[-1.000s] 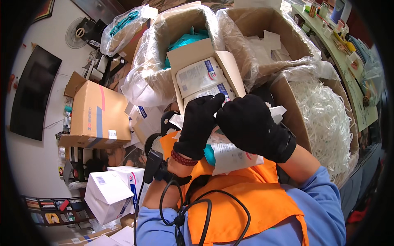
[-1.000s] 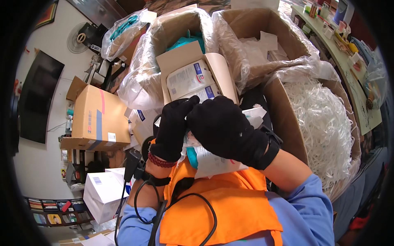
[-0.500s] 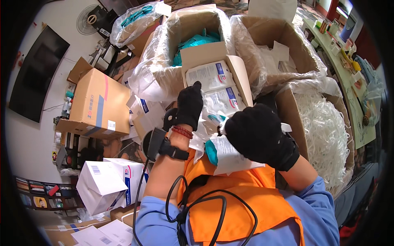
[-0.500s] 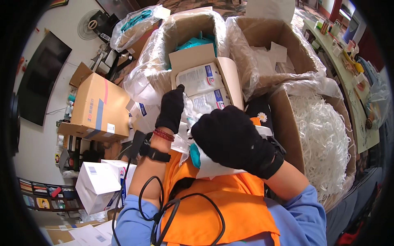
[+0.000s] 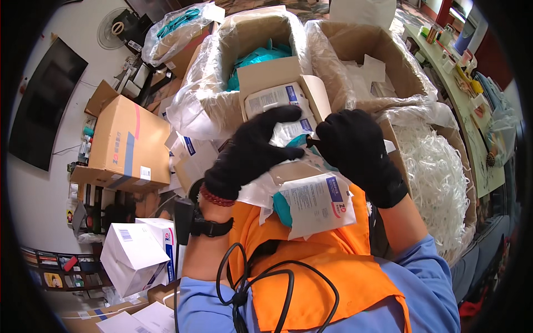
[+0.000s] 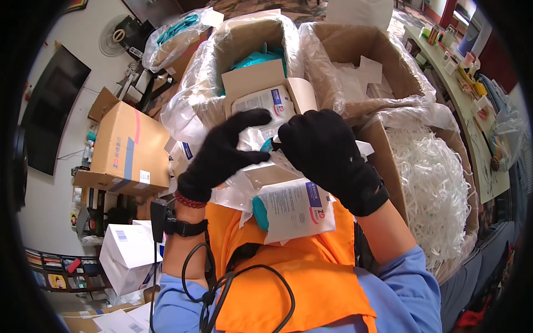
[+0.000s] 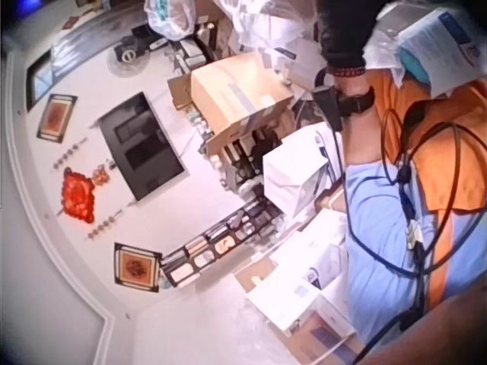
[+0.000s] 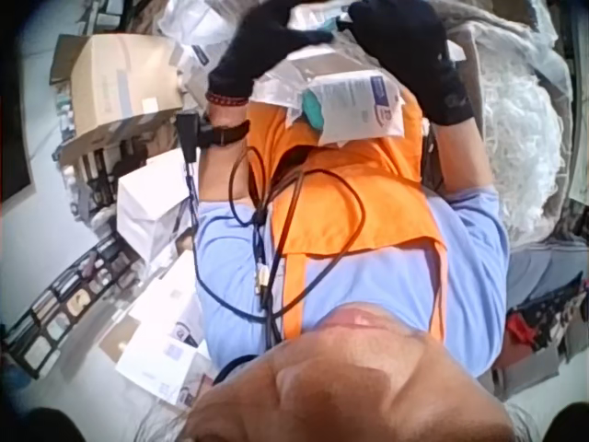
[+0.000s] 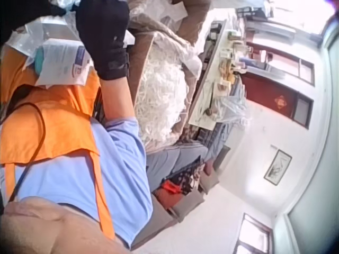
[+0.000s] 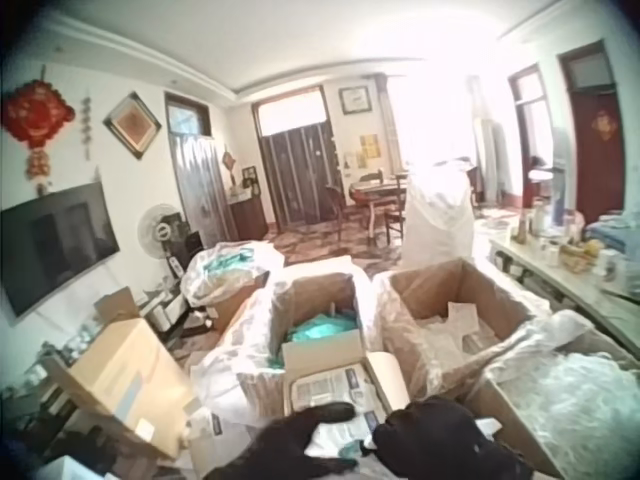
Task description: The person removes paper packets from a small cardboard box and sets them aside. They then take green face masks from a large bin, untangle the straps, and place the masks into the small box.
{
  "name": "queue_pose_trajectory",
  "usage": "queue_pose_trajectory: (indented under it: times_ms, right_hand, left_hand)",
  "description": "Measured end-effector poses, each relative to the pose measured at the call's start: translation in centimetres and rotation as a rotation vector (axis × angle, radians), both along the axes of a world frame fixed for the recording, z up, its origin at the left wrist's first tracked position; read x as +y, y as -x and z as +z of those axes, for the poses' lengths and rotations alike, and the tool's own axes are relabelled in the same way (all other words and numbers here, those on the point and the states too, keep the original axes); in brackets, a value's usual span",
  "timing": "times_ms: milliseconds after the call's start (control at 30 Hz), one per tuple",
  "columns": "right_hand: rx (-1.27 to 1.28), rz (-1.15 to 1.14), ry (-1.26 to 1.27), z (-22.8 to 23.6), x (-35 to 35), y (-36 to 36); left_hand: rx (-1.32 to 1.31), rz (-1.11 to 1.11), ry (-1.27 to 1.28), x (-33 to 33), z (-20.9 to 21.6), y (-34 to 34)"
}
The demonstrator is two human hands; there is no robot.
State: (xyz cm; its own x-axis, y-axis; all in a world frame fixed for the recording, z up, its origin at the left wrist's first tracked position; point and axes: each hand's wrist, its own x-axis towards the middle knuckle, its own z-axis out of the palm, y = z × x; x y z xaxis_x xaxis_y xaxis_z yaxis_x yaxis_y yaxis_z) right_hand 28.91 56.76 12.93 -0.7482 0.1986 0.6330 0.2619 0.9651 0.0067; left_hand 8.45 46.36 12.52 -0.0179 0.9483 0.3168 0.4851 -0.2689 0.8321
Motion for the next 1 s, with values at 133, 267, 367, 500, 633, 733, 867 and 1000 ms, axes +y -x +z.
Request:
queue_pose_trajectory:
  times_ms: [133,267,367,500,633,733,867,1000]
  right_hand:
    - [0.047,0.047,0.054,1.0,-0.1,0.3]
    - [0.512,-0.079,0.31,2.2,1.9,-1.8]
    - [0.477,-0.011,1.356,-1.5,2.9,-2.9]
    - [0.34,-0.076,1.223,-3.6,0.6,-1.6]
    - [0.352,-0.071,0.706,-3.0,1.1,-1.0]
    - [0.419,-0.184,0.588,-3.2,2.7,-1.0]
    - [0.471,-0.153,0.623,-3.1,2.3,-0.3]
    - [0.408,-0.16,0.524,-2.5,1.6,0.4]
  left_hand:
    - [0.005,0.016,0.222,0.2,-1.1,-2.2]
    - [-0.511,0.312,0.193,-0.2,-3.6,-0.9]
    - [-0.574,0.277,0.242,-0.3,-3.5,-0.6]
    - [-0.474,0.32,0.18,-0.8,-2.7,-1.8]
    - [-0.084,0.263,0.234,-1.2,-5.5,0.1]
    - [-0.342,0.152,0.167,-1.0,-5.3,0.1]
    - [-0.446,0.071,0.197,0.8,-8.0,0.7]
    - [0.434,0.252,0.012,3.3,-10.6,1.9]
